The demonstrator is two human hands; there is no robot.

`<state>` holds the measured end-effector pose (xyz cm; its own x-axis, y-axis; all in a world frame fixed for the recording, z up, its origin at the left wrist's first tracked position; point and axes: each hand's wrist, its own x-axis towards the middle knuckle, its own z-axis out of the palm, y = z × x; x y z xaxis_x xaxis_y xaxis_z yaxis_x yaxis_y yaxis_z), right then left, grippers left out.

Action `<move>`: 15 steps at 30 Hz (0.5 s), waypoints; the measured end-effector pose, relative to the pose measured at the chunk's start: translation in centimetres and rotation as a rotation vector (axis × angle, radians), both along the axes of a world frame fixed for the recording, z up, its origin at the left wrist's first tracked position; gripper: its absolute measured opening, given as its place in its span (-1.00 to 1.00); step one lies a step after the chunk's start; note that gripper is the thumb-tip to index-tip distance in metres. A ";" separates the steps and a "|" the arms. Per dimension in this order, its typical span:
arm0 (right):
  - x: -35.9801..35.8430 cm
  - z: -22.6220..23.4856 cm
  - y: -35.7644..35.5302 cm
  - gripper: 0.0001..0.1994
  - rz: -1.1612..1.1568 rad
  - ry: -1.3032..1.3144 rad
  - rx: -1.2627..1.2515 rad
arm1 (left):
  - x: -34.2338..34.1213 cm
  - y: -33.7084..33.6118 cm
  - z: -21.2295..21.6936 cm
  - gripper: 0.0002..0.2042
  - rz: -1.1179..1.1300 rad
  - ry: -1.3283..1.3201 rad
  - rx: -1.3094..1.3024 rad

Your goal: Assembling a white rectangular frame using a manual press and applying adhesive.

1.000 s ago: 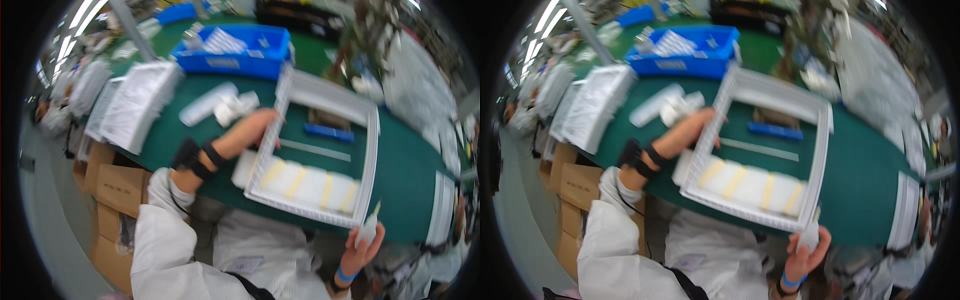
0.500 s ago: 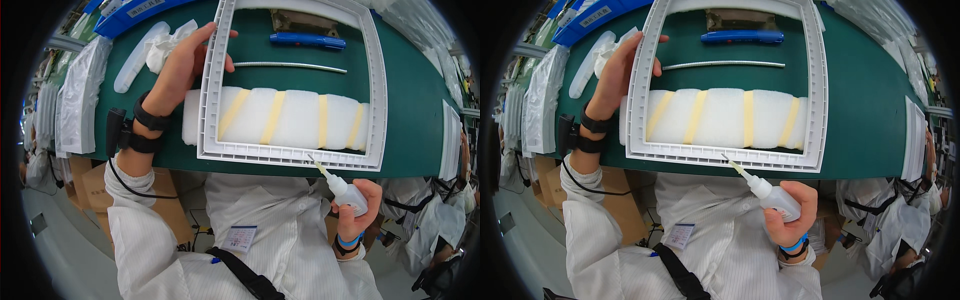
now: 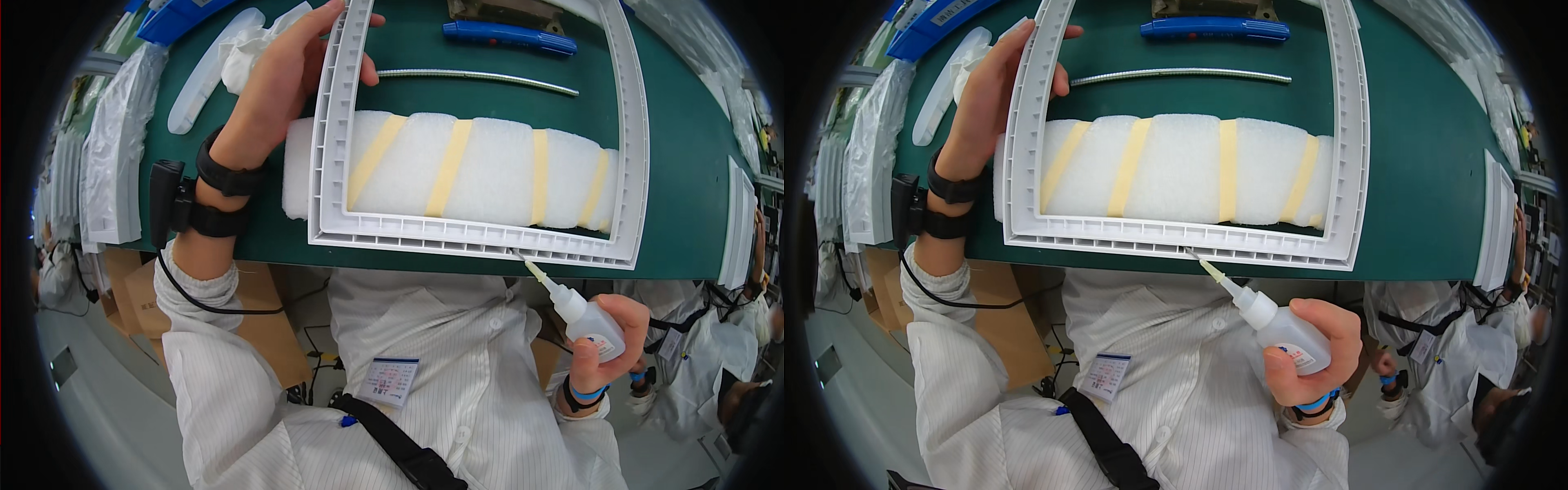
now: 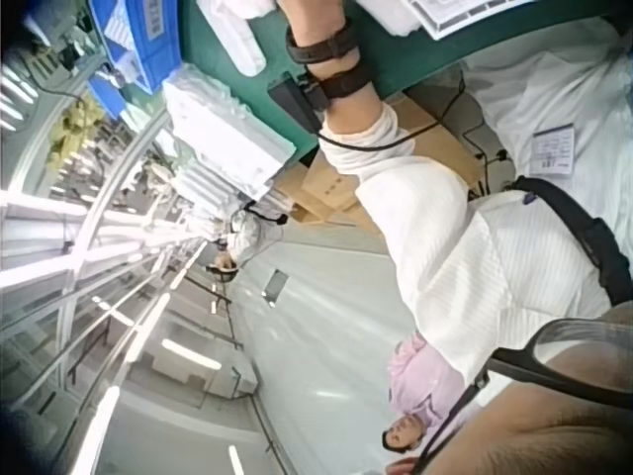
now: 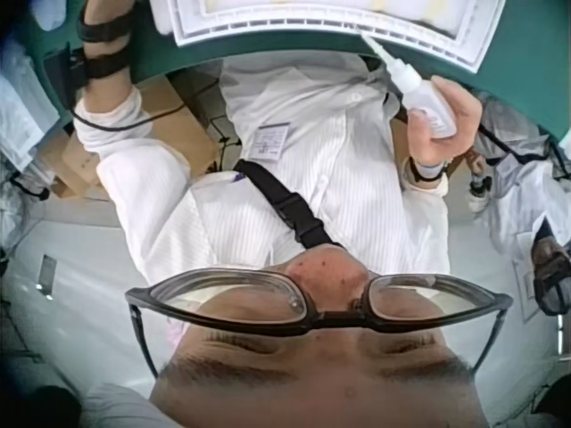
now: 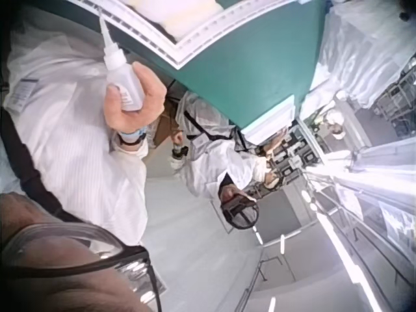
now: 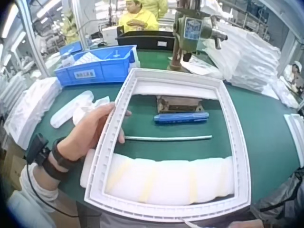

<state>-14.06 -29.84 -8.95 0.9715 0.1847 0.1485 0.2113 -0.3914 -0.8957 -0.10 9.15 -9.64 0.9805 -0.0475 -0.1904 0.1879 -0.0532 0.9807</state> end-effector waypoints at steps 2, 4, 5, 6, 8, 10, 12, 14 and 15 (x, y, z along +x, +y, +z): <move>0.7 0.6 0.4 -0.53 0.045 -0.157 -0.057 | 0.0 -0.1 -0.1 -0.46 0.003 -0.005 0.006; 1.3 1.4 0.5 -0.54 0.075 -0.194 -0.091 | 0.0 -0.1 -0.2 -0.46 0.007 -0.009 0.014; 1.6 1.7 0.6 -0.54 0.109 -0.233 -0.121 | -0.1 0.0 -0.1 -0.46 0.000 -0.014 0.018; 1.8 2.0 0.7 -0.54 0.110 -0.230 -0.121 | -0.1 0.1 -0.1 -0.46 -0.007 -0.018 0.024; 2.2 2.5 1.0 -0.54 0.161 -0.279 -0.127 | -0.3 0.2 0.0 -0.46 -0.004 -0.012 0.025; 2.6 2.9 1.2 -0.55 0.183 -0.297 -0.135 | -0.3 0.2 0.4 -0.45 -0.001 -0.006 0.027; 2.8 3.5 1.2 -0.55 0.195 -0.319 -0.153 | 0.0 -0.1 1.3 -0.57 0.018 0.119 -0.148; 3.0 3.9 1.1 -0.56 0.216 -0.328 -0.185 | 0.2 -1.1 2.0 -0.56 0.081 0.156 -0.112; 3.0 4.0 1.2 -0.56 0.216 -0.328 -0.184 | 0.2 -1.4 2.1 -0.54 0.147 0.194 -0.074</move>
<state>-11.05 -28.67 -4.95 0.8145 0.4311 0.3883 0.5677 -0.4538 -0.6869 0.09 7.72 -7.50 0.9235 0.0722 -0.3768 0.3731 0.0592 0.9259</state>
